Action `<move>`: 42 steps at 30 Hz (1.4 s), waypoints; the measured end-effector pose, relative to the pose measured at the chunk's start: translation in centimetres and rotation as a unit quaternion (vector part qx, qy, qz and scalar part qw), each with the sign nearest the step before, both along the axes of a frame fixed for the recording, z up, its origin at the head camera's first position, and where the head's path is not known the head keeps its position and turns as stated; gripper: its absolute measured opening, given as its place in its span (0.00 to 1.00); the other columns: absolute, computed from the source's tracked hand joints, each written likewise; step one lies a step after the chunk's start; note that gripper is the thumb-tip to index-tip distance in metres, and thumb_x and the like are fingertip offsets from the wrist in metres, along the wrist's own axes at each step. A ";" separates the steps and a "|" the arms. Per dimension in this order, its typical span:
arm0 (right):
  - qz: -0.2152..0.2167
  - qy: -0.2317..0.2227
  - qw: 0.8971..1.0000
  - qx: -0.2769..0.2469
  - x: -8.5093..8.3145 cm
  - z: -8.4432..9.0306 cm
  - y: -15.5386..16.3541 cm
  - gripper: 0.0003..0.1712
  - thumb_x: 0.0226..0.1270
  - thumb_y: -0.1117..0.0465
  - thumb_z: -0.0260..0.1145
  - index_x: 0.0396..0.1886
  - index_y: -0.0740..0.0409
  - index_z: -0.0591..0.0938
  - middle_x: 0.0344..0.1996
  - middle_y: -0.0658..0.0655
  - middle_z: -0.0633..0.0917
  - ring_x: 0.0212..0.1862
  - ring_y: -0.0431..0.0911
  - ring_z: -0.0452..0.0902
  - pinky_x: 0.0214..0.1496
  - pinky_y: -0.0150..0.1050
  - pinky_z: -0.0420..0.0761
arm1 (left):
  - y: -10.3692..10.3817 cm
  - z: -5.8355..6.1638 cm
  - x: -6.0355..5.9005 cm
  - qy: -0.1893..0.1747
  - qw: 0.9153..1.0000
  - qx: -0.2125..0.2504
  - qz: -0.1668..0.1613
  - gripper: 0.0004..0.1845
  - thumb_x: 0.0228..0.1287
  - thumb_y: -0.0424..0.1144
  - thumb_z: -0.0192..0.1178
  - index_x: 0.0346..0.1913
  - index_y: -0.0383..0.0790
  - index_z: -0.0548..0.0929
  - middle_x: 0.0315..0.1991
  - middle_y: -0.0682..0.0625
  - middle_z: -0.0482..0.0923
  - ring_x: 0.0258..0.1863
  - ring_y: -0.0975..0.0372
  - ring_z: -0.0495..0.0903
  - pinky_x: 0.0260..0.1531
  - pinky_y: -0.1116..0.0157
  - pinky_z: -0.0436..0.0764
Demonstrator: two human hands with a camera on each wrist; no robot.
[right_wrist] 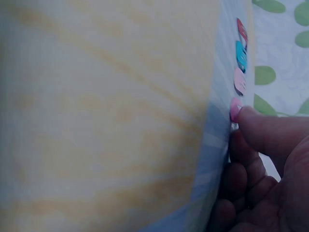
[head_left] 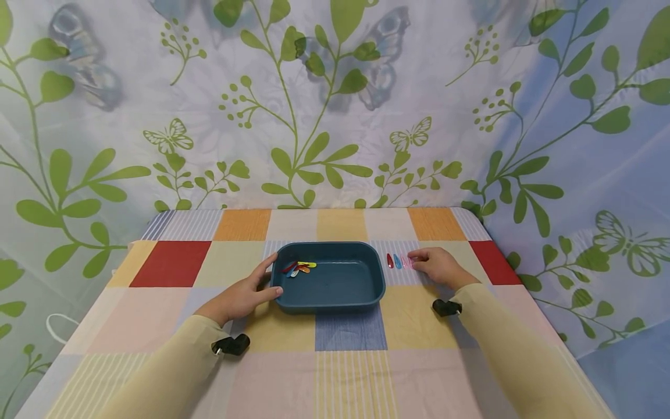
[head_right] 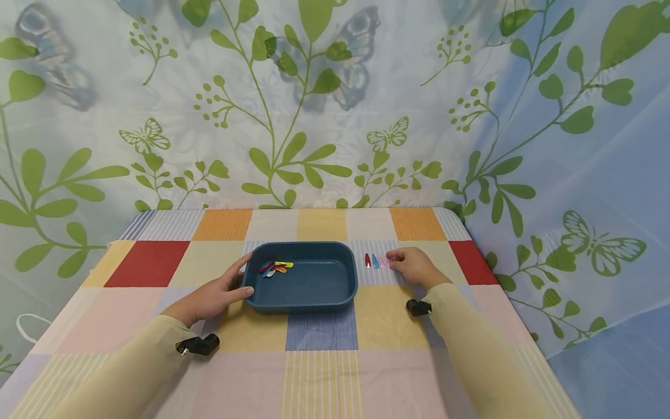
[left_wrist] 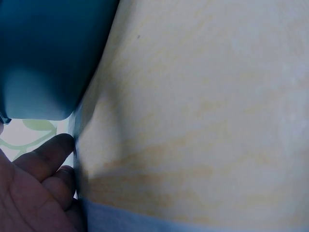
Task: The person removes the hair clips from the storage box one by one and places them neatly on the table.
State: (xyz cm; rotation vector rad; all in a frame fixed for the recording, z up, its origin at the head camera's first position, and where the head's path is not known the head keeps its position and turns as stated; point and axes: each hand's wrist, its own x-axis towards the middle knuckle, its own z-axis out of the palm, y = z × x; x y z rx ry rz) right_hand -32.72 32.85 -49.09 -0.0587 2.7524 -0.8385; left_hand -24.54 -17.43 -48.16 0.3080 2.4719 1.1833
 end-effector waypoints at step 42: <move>0.249 0.056 0.965 -0.064 0.0 7.2 -20.6 0.21 0.79 0.61 0.65 0.67 0.60 0.83 0.60 0.60 0.88 0.63 0.52 0.84 0.64 0.47 0.83 | -0.2 0.3 0.2 0.008 1.000 -0.013 -0.010 0.48 0.76 0.61 0.60 0.86 0.70 0.41 0.82 0.37 0.60 0.80 0.38 0.60 0.74 0.32 0.61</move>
